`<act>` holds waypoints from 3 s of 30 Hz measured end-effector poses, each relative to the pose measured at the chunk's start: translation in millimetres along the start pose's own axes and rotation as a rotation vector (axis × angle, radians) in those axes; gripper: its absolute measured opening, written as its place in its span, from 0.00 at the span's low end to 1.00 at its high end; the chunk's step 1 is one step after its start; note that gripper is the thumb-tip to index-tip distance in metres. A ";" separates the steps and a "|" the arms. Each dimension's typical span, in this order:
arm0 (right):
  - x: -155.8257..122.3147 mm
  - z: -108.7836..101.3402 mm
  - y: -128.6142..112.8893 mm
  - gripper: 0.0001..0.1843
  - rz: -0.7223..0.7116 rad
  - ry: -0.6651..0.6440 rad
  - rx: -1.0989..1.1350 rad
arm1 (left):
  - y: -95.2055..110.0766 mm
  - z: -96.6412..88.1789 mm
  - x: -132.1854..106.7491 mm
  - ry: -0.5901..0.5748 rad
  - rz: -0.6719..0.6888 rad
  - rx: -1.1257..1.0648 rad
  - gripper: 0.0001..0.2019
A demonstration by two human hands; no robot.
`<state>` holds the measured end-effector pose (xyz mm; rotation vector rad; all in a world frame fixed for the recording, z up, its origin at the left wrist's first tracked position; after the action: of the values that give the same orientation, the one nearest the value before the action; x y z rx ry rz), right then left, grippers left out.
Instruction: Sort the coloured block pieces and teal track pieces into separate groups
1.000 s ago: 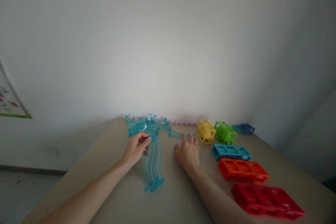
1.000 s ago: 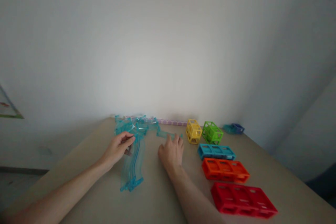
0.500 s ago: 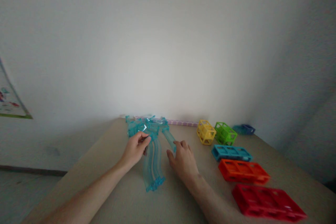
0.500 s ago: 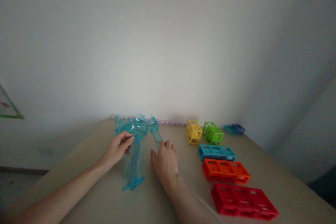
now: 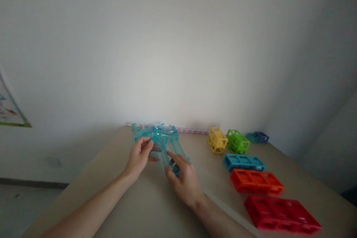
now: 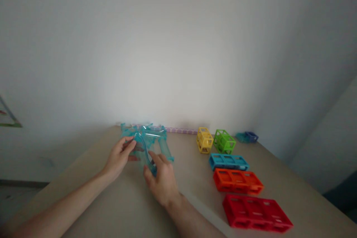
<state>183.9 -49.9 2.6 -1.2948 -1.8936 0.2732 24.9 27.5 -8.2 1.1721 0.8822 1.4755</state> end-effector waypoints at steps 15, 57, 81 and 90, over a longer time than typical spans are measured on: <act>26.4 -48.2 92.5 0.21 0.598 0.075 -0.827 | -8.6 0.7 1.0 -0.151 -0.094 0.163 0.21; -6.2 15.8 -11.5 0.09 0.144 0.007 0.148 | -19.0 9.2 -16.6 -0.305 -0.477 0.086 0.20; 19.6 16.4 33.8 0.30 0.002 -0.174 -0.388 | -19.8 -6.8 3.7 -0.097 -0.434 0.031 0.12; 22.0 16.5 33.3 0.23 0.010 -0.152 -0.349 | -25.8 -10.1 6.8 -0.064 -0.485 -0.044 0.10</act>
<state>191.5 -11.9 -16.5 -1.5497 -2.1315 0.0465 21.9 40.2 -33.6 0.8869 1.0004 1.0510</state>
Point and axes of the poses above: each hand's wrist, its own x-axis towards the middle knuckle, its own z-axis out of the palm, y = z × x, the point moved 3 cm from there along x, towards the middle knuckle, and after that the axes turned 4 degrees about -x, right-handed, at the moved point
